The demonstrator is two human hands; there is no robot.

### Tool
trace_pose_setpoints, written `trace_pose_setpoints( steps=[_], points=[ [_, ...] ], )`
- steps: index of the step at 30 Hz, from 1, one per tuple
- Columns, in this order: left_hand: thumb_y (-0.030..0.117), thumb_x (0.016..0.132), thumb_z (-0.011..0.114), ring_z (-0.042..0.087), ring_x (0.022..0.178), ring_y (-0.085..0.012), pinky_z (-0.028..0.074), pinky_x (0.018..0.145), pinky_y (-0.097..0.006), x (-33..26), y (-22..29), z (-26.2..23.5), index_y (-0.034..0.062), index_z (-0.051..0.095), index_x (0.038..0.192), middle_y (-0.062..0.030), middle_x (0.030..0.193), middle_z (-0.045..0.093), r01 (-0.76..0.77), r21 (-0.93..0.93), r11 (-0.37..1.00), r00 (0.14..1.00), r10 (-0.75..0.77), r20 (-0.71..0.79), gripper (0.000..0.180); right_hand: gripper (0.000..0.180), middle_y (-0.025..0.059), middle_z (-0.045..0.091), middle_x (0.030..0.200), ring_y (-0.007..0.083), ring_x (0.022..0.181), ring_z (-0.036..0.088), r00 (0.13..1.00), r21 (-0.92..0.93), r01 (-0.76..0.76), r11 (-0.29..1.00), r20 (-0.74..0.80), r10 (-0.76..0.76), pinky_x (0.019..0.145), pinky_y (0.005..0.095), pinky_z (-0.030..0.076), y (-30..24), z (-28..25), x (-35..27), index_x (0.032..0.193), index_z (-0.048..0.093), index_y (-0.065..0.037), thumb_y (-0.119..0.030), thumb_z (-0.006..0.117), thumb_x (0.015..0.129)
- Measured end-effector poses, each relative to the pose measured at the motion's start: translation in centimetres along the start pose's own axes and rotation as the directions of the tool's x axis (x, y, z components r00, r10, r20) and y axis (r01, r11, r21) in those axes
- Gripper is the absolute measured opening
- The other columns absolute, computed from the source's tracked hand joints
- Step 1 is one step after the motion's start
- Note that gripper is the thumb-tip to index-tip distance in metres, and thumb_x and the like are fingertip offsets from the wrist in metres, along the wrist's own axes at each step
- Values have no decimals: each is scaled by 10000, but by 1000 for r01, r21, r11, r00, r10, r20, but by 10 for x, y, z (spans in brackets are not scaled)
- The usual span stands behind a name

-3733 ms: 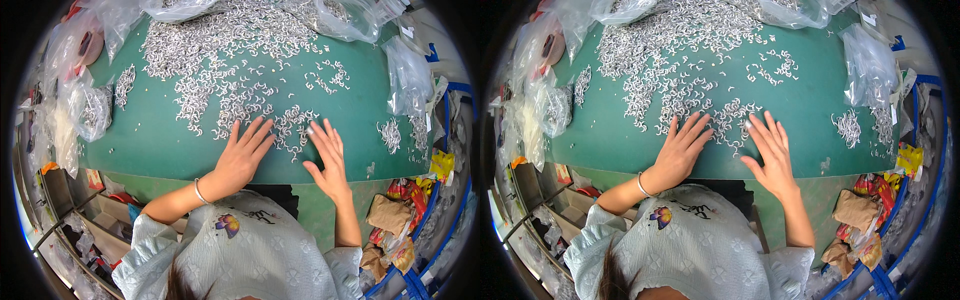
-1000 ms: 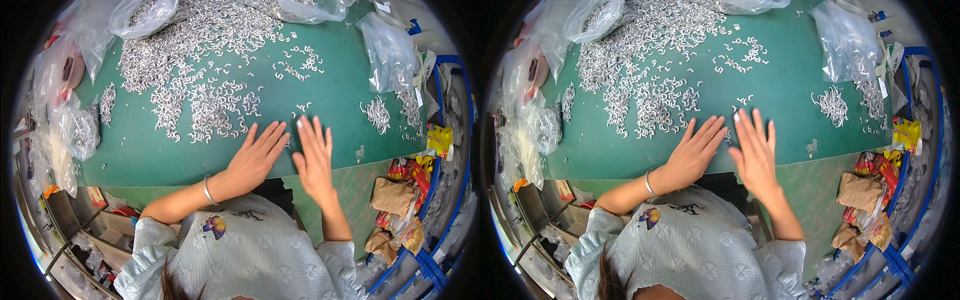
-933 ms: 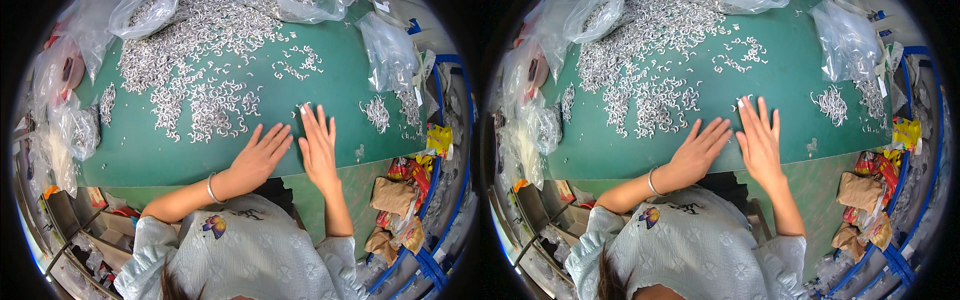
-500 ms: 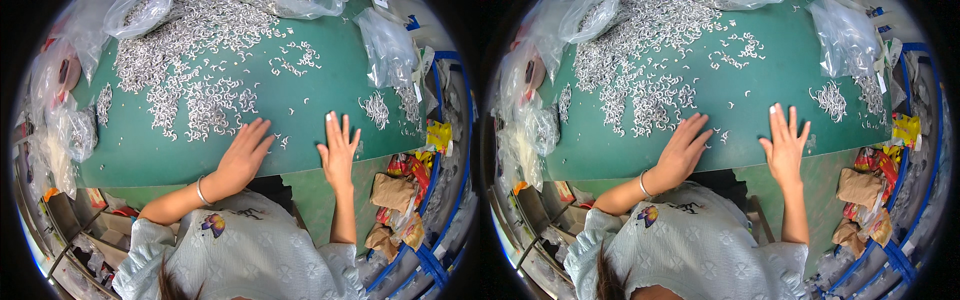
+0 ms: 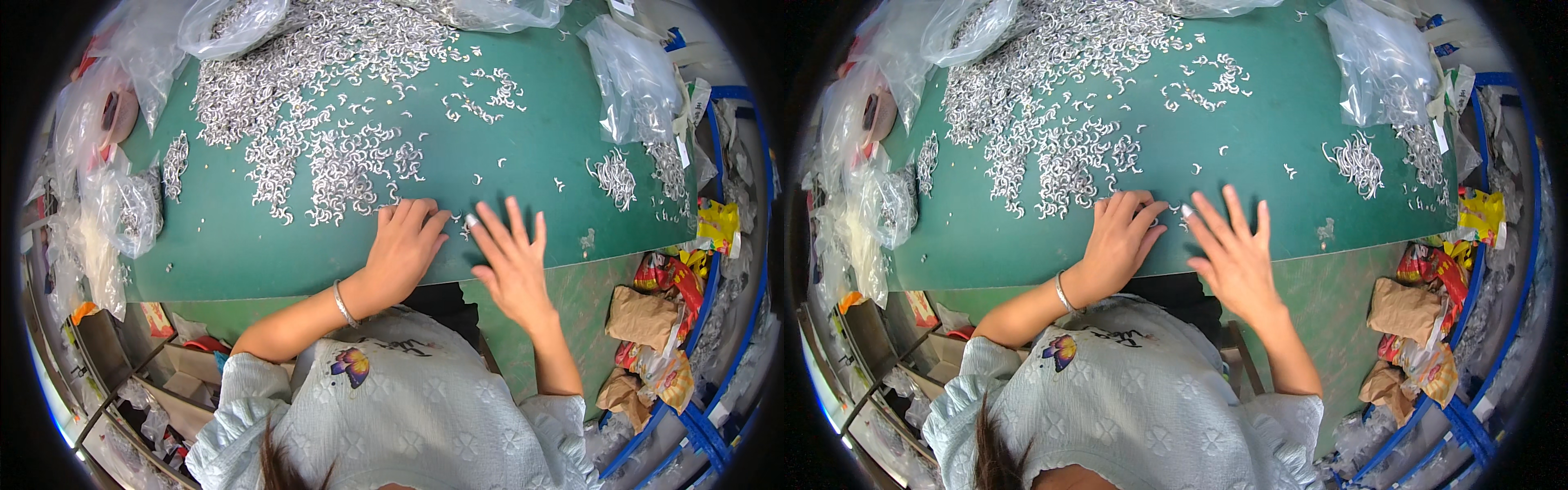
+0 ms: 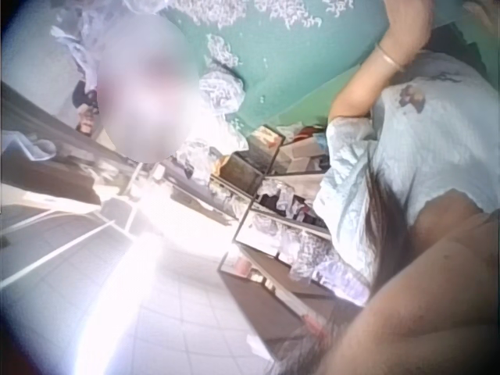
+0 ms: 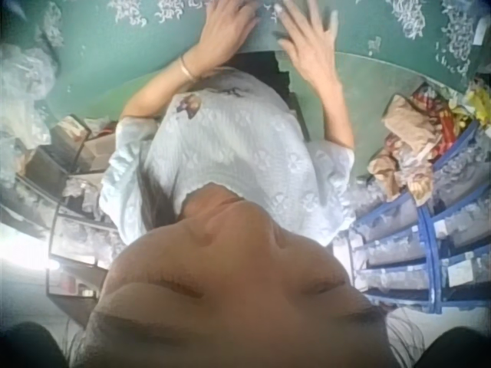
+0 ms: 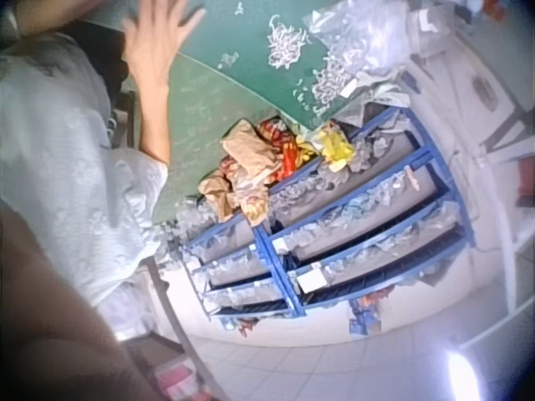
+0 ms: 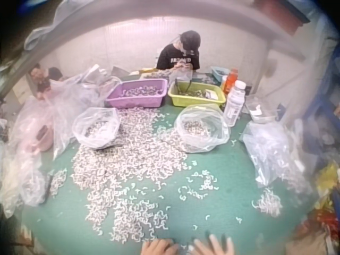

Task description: The person sorts and bags small crescent-shaped metal components by hand on a green workbench, moving them into clear plastic bags.

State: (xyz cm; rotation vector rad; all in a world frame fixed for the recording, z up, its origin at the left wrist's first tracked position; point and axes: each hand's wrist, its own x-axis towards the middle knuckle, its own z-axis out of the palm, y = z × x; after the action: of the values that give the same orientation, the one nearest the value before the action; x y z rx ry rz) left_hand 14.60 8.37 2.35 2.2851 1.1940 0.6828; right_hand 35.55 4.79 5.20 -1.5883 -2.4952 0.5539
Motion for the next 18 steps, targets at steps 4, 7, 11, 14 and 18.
trace_pose_setpoints(
  steps=[4,7,11,14,18],
  points=[
    [30,790,667,516,933,-255,369,802,-380,7,0,-2,58,612,1174,-92,1099,531,-55,61,997,998,53,30,388,609,38,330,1527,349,1441,211,989,-90,-139,986,-59,134,1085,675,146,10,8,-3,1390,474,-106,-264,654,830],
    [15,795,656,522,948,-253,379,797,-379,7,0,-2,54,621,1151,-96,1112,526,-82,84,993,996,78,50,359,623,48,331,1525,346,1440,211,981,-81,-175,981,-103,166,1094,666,132,12,7,0,1394,458,-67,-263,651,834],
    [2,793,659,527,957,-261,399,787,-375,2,-3,-2,39,630,1092,-109,1100,528,-42,-36,998,997,45,68,303,646,63,313,1536,344,1443,208,992,48,-118,992,-42,120,1096,668,121,-3,14,-2,1410,427,-45,-251,650,839],
    [-3,789,666,531,940,-274,414,781,-372,-6,-5,0,20,625,1055,-118,1077,533,-45,-122,991,998,51,43,270,655,78,305,1542,345,1440,217,989,26,-123,992,-80,125,1103,656,121,-1,16,7,1412,414,-24,-250,650,844],
    [-14,792,660,540,958,-308,438,815,-391,-6,-1,-2,3,594,1101,-131,1081,541,-37,-162,986,998,45,48,317,630,100,332,1526,335,1438,227,990,79,-88,993,-106,96,1124,613,123,0,12,32,1411,410,-16,-238,638,867]
  ],
)
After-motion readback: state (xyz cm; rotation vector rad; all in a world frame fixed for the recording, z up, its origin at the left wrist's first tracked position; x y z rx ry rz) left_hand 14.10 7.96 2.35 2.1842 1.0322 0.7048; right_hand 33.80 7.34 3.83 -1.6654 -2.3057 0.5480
